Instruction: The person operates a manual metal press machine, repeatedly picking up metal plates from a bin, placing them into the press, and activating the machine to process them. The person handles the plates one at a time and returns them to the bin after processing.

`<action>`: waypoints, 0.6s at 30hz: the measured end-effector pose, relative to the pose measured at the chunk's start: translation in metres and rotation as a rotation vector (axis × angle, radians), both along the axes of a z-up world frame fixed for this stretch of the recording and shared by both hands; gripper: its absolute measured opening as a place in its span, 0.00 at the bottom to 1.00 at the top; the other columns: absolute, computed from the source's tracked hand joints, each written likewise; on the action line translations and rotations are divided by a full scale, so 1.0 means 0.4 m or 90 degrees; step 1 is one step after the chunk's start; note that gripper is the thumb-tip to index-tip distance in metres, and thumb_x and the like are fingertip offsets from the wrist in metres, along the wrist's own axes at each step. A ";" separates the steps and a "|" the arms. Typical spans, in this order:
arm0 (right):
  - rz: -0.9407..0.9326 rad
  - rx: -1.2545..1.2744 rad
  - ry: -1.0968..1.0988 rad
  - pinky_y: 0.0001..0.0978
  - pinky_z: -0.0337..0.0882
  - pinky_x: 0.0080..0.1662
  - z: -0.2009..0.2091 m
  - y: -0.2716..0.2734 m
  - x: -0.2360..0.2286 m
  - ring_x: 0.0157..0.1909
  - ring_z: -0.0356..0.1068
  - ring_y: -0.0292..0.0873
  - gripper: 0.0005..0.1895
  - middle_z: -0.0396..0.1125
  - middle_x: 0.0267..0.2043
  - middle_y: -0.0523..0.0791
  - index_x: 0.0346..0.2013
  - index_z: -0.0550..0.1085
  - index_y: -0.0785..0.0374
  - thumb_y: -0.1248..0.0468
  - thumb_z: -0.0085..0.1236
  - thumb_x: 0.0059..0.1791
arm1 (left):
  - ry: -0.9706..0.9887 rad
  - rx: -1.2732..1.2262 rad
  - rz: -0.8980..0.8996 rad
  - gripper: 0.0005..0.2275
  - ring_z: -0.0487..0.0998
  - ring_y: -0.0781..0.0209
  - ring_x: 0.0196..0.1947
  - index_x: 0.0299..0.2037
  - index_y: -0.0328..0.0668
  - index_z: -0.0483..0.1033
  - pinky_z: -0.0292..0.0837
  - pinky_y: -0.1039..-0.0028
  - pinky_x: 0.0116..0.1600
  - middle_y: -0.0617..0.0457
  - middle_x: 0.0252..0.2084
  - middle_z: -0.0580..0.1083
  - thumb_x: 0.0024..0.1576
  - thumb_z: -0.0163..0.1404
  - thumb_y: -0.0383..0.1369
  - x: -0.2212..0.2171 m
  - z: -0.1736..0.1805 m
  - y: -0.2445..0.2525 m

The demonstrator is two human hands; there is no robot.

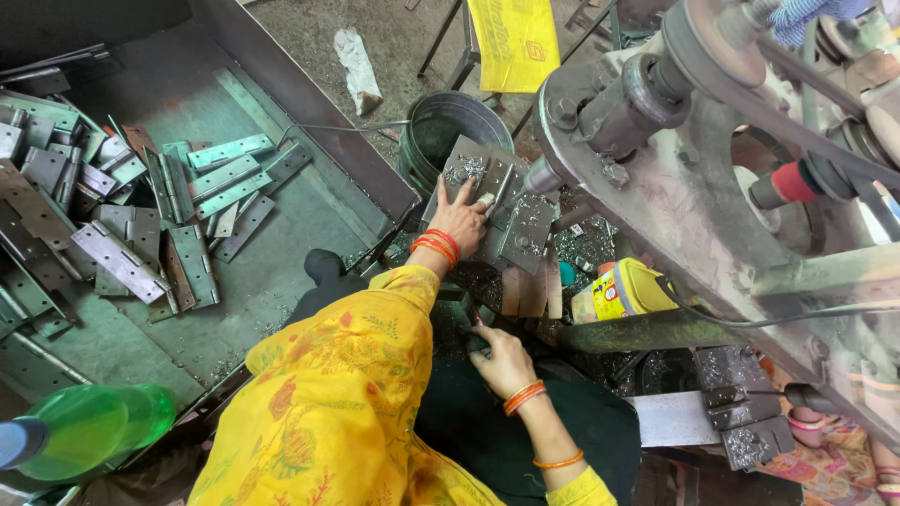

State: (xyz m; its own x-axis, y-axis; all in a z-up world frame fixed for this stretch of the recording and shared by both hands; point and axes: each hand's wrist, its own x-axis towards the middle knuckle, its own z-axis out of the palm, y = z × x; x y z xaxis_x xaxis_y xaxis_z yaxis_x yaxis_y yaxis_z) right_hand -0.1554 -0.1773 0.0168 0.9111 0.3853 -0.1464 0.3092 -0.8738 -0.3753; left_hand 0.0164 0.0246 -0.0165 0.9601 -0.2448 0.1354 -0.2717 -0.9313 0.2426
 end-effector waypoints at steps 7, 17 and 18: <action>-0.023 0.014 -0.079 0.46 0.74 0.49 -0.096 0.001 -0.060 0.51 0.72 0.59 0.23 0.70 0.53 0.53 0.49 0.76 0.59 0.63 0.64 0.39 | 0.006 0.007 -0.017 0.18 0.42 0.45 0.78 0.61 0.54 0.75 0.27 0.20 0.68 0.64 0.64 0.67 0.60 0.43 0.39 0.024 -0.002 0.009; -0.058 0.068 -0.077 0.45 0.75 0.46 -0.131 -0.017 -0.075 0.49 0.73 0.57 0.18 0.73 0.50 0.48 0.47 0.77 0.57 0.64 0.62 0.43 | -0.046 -0.021 0.003 0.20 0.44 0.44 0.77 0.61 0.52 0.75 0.27 0.21 0.67 0.62 0.65 0.67 0.59 0.43 0.37 0.021 -0.026 -0.007; -0.050 0.078 -0.082 0.45 0.75 0.46 -0.129 -0.014 -0.079 0.49 0.73 0.58 0.18 0.73 0.50 0.49 0.47 0.78 0.57 0.64 0.62 0.42 | -0.035 -0.016 0.004 0.19 0.44 0.44 0.77 0.60 0.53 0.75 0.26 0.21 0.67 0.62 0.65 0.67 0.59 0.43 0.37 0.021 -0.027 -0.007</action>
